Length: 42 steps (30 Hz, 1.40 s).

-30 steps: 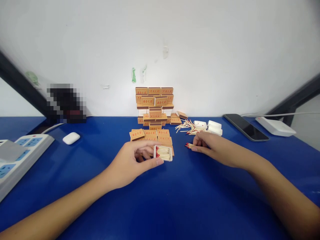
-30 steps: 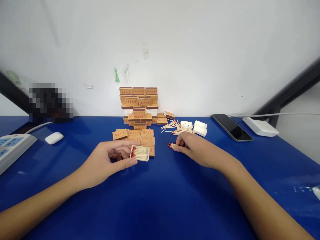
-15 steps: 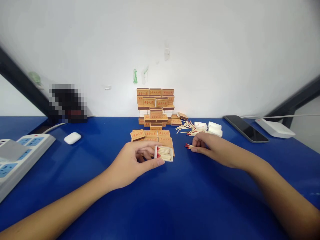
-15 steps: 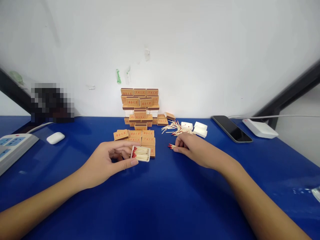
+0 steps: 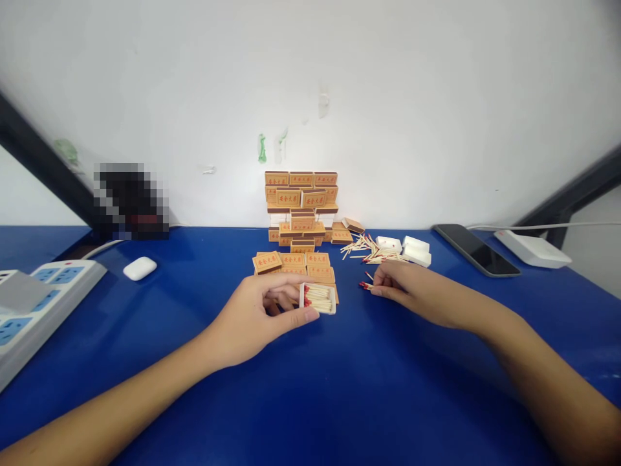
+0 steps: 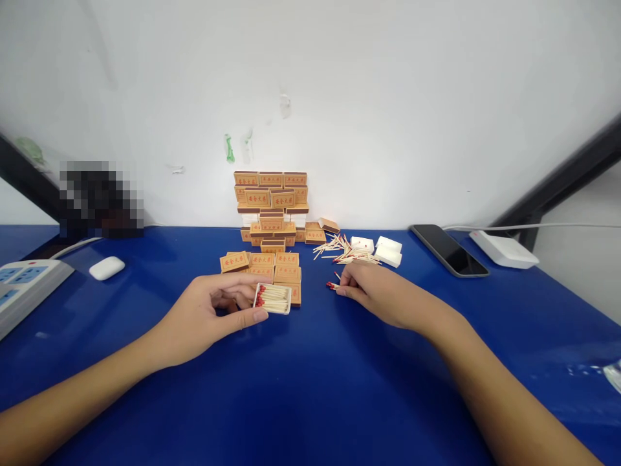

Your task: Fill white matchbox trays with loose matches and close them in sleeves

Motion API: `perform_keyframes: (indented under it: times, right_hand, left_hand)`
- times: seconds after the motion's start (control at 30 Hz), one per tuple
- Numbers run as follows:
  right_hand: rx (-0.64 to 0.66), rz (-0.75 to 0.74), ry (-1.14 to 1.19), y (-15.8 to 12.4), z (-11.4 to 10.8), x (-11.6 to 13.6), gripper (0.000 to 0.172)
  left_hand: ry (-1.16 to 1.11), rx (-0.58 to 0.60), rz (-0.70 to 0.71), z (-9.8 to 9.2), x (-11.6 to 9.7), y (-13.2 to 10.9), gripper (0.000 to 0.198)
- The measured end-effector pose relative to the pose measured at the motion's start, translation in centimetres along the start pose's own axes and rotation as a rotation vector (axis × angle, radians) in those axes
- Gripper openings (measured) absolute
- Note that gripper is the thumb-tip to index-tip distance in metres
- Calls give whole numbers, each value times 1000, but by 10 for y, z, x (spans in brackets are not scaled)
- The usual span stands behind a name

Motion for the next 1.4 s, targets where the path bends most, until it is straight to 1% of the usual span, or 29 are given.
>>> perform_keyframes:
  times: [0.1, 0.3, 0.4, 0.53, 0.7, 0.93, 1.07, 1.13, 1.2, 1.3, 1.4]
  right_hand:
    - [-5, 1, -38, -1, 1, 1, 40]
    - [-36, -13, -31, -2, 2, 1, 38]
    - [-26, -7, -44, -2, 1, 5, 37]
    - [-27, 2, -62, -3, -2, 10, 36]
    - [-4, 31, -115, -5, 1, 9, 36]
    - [-22, -1, -127, -6, -3, 14, 37]
    - [-44, -19, -101, -7, -8, 17, 38]
    - [-66, -42, -53, -9, -15, 26, 37]
    - [-79, -79, 10, -11, -21, 41, 36]
    - [-79, -144, 67, -14, -29, 71, 35]
    - [-84, -213, 27, -14, -30, 101, 32]
  left_hand:
    - [-3, 1, -2, 0, 0, 0, 42]
    - [-17, 13, 8, 1, 0, 0, 40]
    - [-11, 11, 19, 0, -1, 0, 40]
    - [-15, -4, -3, 0, 0, 1, 41]
    - [-41, 6, -10, 2, 0, 0, 40]
    - [-25, -15, -2, 1, 1, 1, 41]
    - [-24, -5, -11, 3, 3, 1, 42]
    - [-31, 7, -14, 5, 4, 0, 41]
    - [-53, 16, -14, 6, 5, -1, 40]
    - [-110, 26, -33, 8, 6, -3, 41]
    - [-163, 37, -55, 10, 8, -4, 44]
Point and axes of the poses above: each hand's wrist, its own y-axis towards the middle knuckle, its own z-axis out of the palm, x = y × z, the point moved 9 cm from there along y, towards the middle knuckle, and after that the axes turned 6 degrees about -x, right-handed, at the moved point
